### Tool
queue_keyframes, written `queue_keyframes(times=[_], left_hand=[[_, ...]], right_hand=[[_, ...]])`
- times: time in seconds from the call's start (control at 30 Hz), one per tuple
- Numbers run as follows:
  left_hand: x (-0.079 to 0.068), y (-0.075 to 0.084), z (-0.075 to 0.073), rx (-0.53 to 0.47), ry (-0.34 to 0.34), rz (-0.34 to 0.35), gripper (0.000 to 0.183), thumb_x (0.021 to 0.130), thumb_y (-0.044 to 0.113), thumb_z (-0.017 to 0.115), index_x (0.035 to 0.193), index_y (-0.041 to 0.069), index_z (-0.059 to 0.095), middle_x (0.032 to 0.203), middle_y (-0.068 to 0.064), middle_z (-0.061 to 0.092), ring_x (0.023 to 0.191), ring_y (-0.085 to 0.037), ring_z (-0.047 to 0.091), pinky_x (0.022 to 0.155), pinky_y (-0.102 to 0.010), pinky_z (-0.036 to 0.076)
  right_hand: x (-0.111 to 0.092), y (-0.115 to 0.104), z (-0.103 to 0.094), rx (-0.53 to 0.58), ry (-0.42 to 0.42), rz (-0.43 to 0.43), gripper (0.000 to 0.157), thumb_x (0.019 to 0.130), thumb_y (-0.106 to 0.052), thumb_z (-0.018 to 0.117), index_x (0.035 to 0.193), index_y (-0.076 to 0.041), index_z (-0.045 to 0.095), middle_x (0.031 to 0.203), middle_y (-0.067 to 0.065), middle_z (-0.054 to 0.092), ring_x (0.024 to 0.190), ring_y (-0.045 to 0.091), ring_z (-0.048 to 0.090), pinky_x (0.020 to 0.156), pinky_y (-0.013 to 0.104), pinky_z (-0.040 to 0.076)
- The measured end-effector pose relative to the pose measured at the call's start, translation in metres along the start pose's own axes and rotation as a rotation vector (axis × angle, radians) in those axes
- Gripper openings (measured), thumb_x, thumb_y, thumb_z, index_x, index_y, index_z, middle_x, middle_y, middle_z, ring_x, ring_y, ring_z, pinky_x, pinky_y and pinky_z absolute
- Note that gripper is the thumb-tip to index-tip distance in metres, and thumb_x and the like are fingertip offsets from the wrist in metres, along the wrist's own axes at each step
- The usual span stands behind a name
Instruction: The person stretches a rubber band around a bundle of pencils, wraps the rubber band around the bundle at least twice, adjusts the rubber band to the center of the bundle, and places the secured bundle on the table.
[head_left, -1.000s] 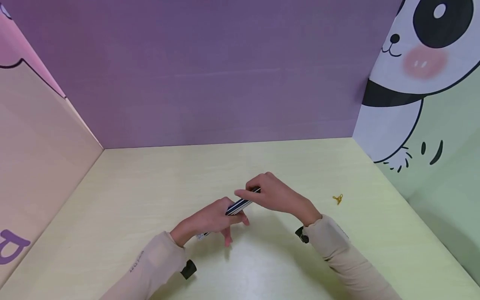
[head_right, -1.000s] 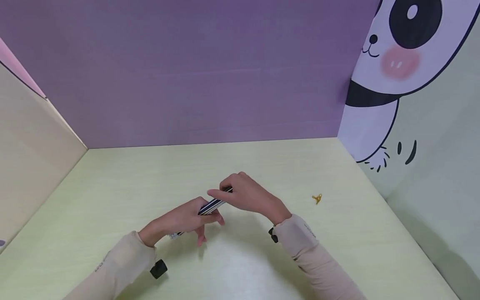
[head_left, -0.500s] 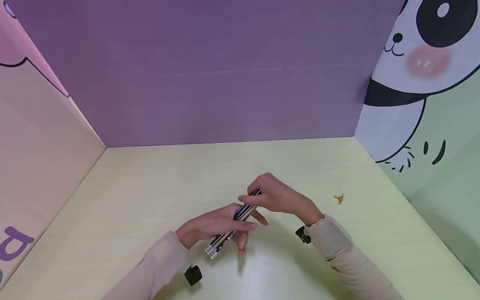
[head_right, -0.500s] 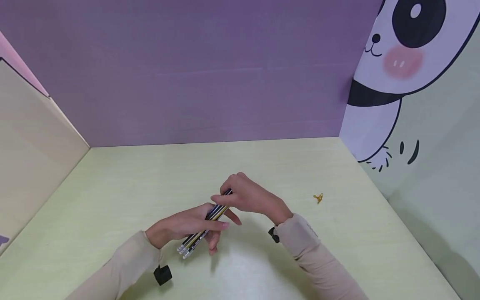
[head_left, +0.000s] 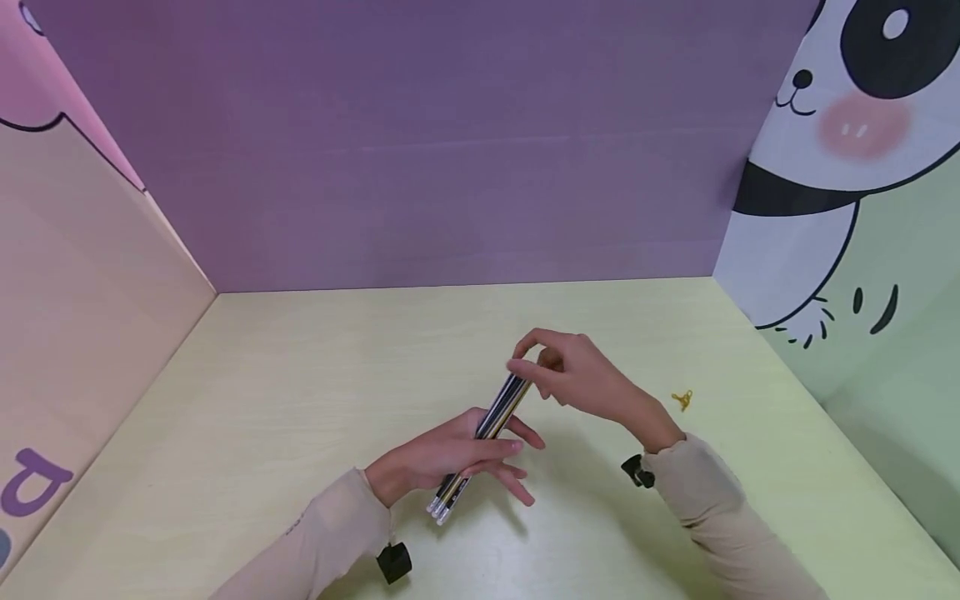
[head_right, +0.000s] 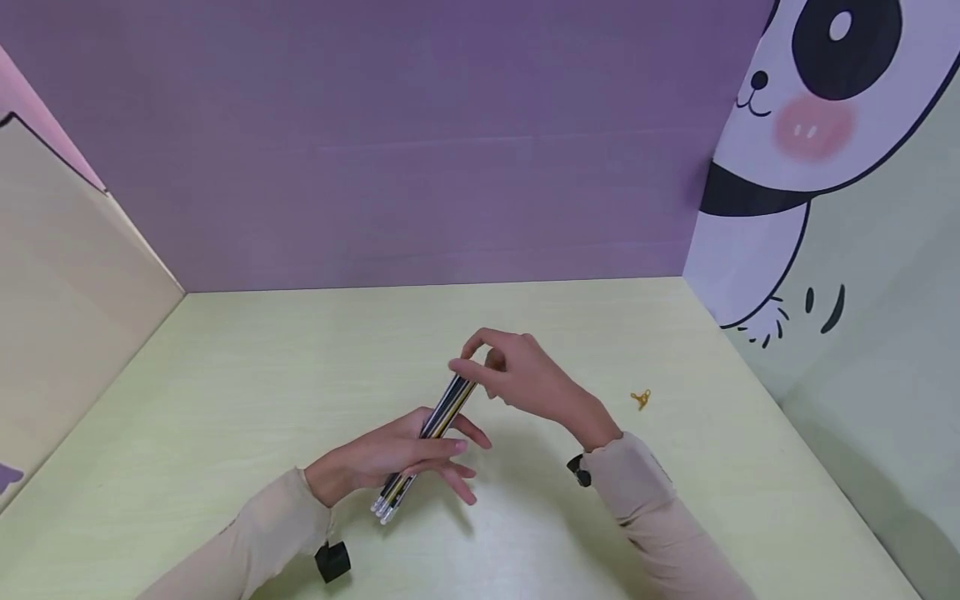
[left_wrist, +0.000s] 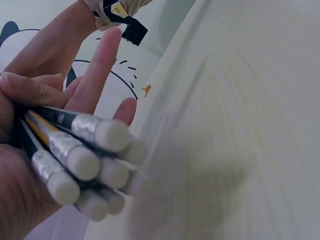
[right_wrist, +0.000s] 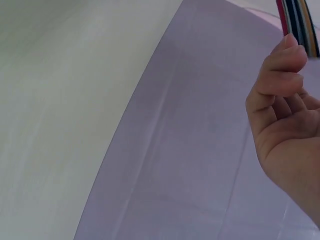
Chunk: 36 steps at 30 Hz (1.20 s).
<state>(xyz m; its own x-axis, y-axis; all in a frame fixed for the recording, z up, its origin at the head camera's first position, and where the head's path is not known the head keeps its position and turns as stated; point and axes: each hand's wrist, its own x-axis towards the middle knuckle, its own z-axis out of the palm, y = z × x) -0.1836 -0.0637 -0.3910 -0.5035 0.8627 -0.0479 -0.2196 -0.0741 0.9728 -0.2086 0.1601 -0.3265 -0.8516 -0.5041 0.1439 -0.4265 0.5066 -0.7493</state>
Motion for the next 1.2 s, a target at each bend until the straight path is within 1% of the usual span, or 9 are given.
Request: queue_keyframes(times=[0.1,0.23,0.33,0.43,0.6,0.73,0.87,1.0,1.2], left_hand=[[0.000,-0.002,0.000,-0.034,0.042,-0.003,0.034,0.103,0.013,0.054,0.131,-0.005,0.051,0.043,0.003,0.031,0.093,-0.042,0.072,0.100,-0.048,0.051],[0.000,-0.002,-0.001,-0.050,0.126,-0.017,0.034,0.103,0.015,0.054,0.133,0.001,0.052,0.043,0.000,0.033,0.082,-0.042,0.073,0.080,-0.056,0.058],[0.000,-0.002,-0.002,-0.055,0.187,-0.017,0.032,0.103,0.016,0.054,0.132,0.004,0.051,0.049,-0.003,0.043,0.077,-0.040,0.073,0.068,-0.055,0.060],[0.002,-0.002,-0.002,-0.072,0.211,-0.021,0.031,0.103,0.016,0.052,0.132,0.004,0.050,0.065,-0.007,0.058,0.074,-0.036,0.074,0.061,-0.049,0.061],[0.002,-0.004,-0.001,-0.110,0.188,-0.026,0.031,0.104,0.016,0.052,0.133,0.005,0.048,0.087,-0.014,0.067,0.071,-0.031,0.074,0.057,-0.042,0.061],[0.004,-0.003,-0.001,-0.100,0.182,-0.031,0.034,0.102,0.020,0.056,0.132,0.006,0.050,0.087,-0.015,0.068,0.071,-0.032,0.073,0.057,-0.042,0.061],[0.005,-0.002,0.000,-0.078,0.178,-0.030,0.033,0.102,0.019,0.056,0.132,0.006,0.050,0.086,-0.014,0.068,0.071,-0.033,0.073,0.058,-0.045,0.061],[0.006,-0.001,0.000,-0.069,0.176,-0.027,0.030,0.104,0.015,0.051,0.132,0.005,0.049,0.085,-0.014,0.068,0.072,-0.032,0.074,0.059,-0.044,0.061],[0.006,0.000,0.001,-0.076,0.181,-0.036,0.028,0.104,0.013,0.049,0.131,0.005,0.050,0.084,-0.014,0.068,0.071,-0.032,0.073,0.059,-0.043,0.061]], right_hand=[[-0.016,0.013,-0.018,-0.032,0.058,0.021,0.023,0.100,-0.040,0.060,0.108,-0.019,0.064,0.063,0.001,0.058,0.053,0.025,0.054,0.051,0.030,0.045],[-0.042,0.042,-0.043,-0.107,0.155,0.067,0.024,0.101,-0.036,0.060,0.111,-0.014,0.063,0.072,0.003,0.063,0.064,0.030,0.062,0.057,0.031,0.050],[-0.064,0.069,-0.062,-0.195,0.204,0.157,0.028,0.100,-0.030,0.061,0.117,-0.008,0.061,0.085,0.009,0.068,0.074,0.030,0.065,0.061,0.034,0.053],[-0.084,0.096,-0.077,-0.344,0.166,0.255,0.031,0.098,-0.019,0.064,0.120,0.002,0.057,0.098,0.019,0.068,0.085,0.035,0.064,0.069,0.043,0.054],[-0.100,0.127,-0.092,-0.452,0.041,0.270,0.019,0.085,0.005,0.069,0.103,0.008,0.063,0.092,0.019,0.064,0.085,0.036,0.061,0.076,0.050,0.052],[-0.103,0.134,-0.096,-0.444,0.019,0.289,0.011,0.082,0.007,0.070,0.084,-0.003,0.065,0.080,0.004,0.065,0.073,0.020,0.055,0.068,0.037,0.048],[-0.103,0.132,-0.096,-0.436,0.061,0.297,0.006,0.087,-0.001,0.070,0.082,-0.005,0.070,0.075,-0.001,0.068,0.067,0.012,0.053,0.061,0.029,0.044],[-0.100,0.129,-0.093,-0.417,0.115,0.264,0.008,0.091,-0.004,0.069,0.085,-0.005,0.074,0.074,-0.001,0.069,0.065,0.012,0.056,0.058,0.026,0.046],[-0.098,0.121,-0.090,-0.421,0.196,0.201,0.008,0.085,0.002,0.072,0.092,-0.001,0.074,0.085,0.007,0.074,0.077,0.023,0.069,0.065,0.030,0.053]])
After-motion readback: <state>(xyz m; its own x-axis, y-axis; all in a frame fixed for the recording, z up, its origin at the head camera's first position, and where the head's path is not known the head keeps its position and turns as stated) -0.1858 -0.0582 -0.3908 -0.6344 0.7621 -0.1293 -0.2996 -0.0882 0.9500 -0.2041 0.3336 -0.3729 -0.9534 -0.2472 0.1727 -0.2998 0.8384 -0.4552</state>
